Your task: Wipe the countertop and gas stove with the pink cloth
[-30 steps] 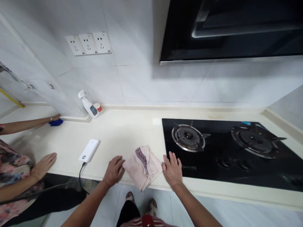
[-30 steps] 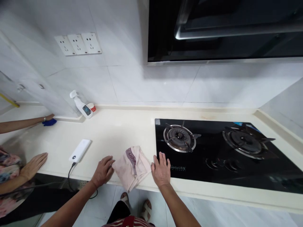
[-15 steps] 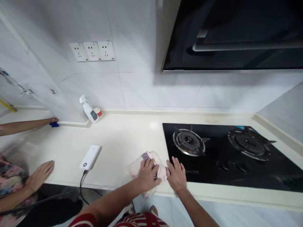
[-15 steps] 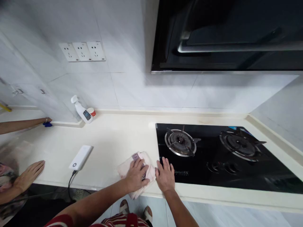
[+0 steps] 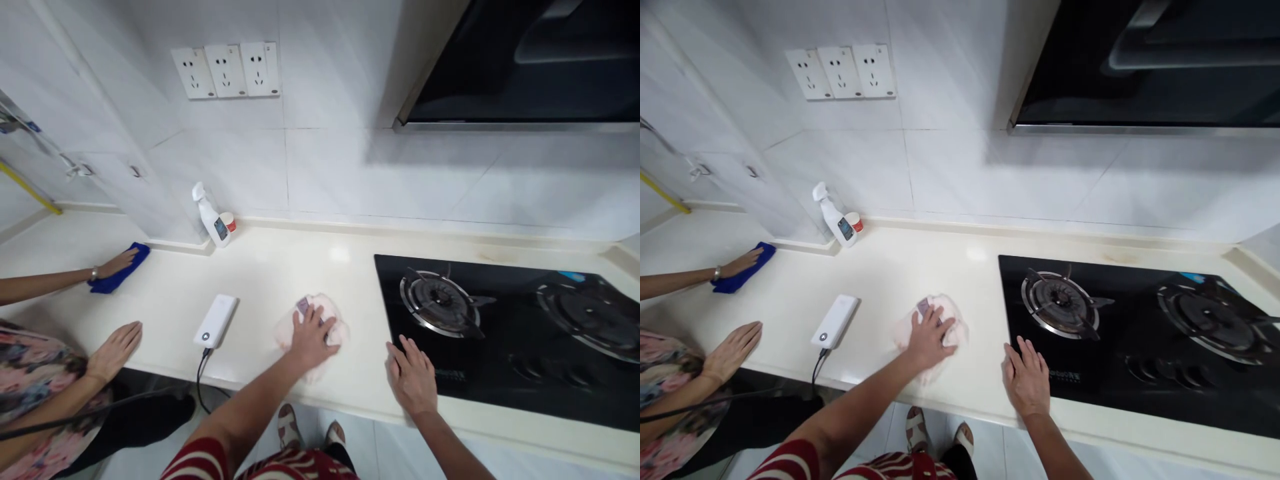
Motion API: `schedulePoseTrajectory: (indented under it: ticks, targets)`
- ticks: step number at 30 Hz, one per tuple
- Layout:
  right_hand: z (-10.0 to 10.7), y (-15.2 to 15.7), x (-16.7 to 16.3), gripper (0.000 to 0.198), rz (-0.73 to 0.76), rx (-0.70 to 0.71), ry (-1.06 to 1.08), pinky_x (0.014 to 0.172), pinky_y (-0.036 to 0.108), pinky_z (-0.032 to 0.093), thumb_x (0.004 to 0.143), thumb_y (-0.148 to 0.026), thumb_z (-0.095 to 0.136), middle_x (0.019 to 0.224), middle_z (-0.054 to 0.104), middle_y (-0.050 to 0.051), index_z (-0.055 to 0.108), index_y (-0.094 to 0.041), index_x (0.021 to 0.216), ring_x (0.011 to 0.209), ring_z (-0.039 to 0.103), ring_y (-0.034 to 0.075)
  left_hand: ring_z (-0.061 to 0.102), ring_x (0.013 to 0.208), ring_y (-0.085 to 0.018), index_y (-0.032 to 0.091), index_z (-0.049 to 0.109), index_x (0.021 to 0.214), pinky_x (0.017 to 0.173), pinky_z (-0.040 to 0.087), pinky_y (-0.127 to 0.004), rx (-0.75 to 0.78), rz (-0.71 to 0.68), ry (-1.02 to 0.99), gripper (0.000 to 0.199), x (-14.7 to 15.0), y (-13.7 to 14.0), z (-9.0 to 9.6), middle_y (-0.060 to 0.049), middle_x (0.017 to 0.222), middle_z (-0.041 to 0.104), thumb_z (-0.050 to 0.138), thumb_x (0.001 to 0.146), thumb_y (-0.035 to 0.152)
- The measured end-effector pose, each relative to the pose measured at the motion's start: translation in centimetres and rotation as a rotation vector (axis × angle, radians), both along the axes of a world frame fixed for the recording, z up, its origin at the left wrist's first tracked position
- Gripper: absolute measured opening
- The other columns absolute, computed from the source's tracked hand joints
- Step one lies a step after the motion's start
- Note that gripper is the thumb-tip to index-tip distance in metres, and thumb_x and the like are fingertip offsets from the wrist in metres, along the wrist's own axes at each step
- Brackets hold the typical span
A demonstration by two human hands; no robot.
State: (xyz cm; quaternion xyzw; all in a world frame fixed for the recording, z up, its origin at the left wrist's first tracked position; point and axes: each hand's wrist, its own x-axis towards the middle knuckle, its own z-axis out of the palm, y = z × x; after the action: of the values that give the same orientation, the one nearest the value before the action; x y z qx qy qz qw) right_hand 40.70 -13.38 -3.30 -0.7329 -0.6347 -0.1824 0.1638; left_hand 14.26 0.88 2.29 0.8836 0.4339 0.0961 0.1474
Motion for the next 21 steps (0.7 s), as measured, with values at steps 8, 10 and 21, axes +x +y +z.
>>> schedulePoseTrajectory:
  ticks: [8, 10, 21]
  targets:
    - [-0.3, -0.1, 0.2, 0.039, 0.014, -0.001, -0.001, 0.111, 0.049, 0.036, 0.1, -0.032, 0.038, 0.147, 0.052, 0.012, 0.067, -0.02, 0.123, 0.139, 0.044, 0.029, 0.023, 0.151, -0.037, 0.033, 0.053, 0.143, 0.114, 0.02, -0.069, 0.062, 0.402, 0.086, 0.06, -11.8, 5.9, 0.7, -0.011, 0.162, 0.034, 0.063, 0.087, 0.052]
    - [-0.4, -0.2, 0.3, 0.039, 0.01, -0.009, 0.007, 0.112, 0.05, 0.035, 0.099, -0.032, 0.038, 0.147, 0.052, 0.013, 0.067, -0.02, 0.123, 0.14, 0.044, 0.029, 0.024, 0.151, -0.035, 0.034, 0.054, 0.143, 0.116, 0.021, -0.065, 0.094, 0.378, 0.092, 0.058, -14.1, 4.0, 0.4, -0.01, 0.162, 0.034, 0.063, 0.087, 0.049]
    - [0.3, 0.0, -0.2, 0.036, -0.005, -0.012, -0.02, 0.111, 0.05, 0.036, 0.098, -0.03, 0.042, 0.146, 0.052, 0.013, 0.068, -0.019, 0.12, 0.138, 0.045, 0.029, 0.029, 0.148, -0.039, 0.037, 0.049, 0.147, 0.115, 0.014, -0.068, 0.192, 0.106, 0.083, 0.065, -17.7, -7.4, -1.2, -0.01, 0.161, 0.036, 0.064, 0.086, 0.054]
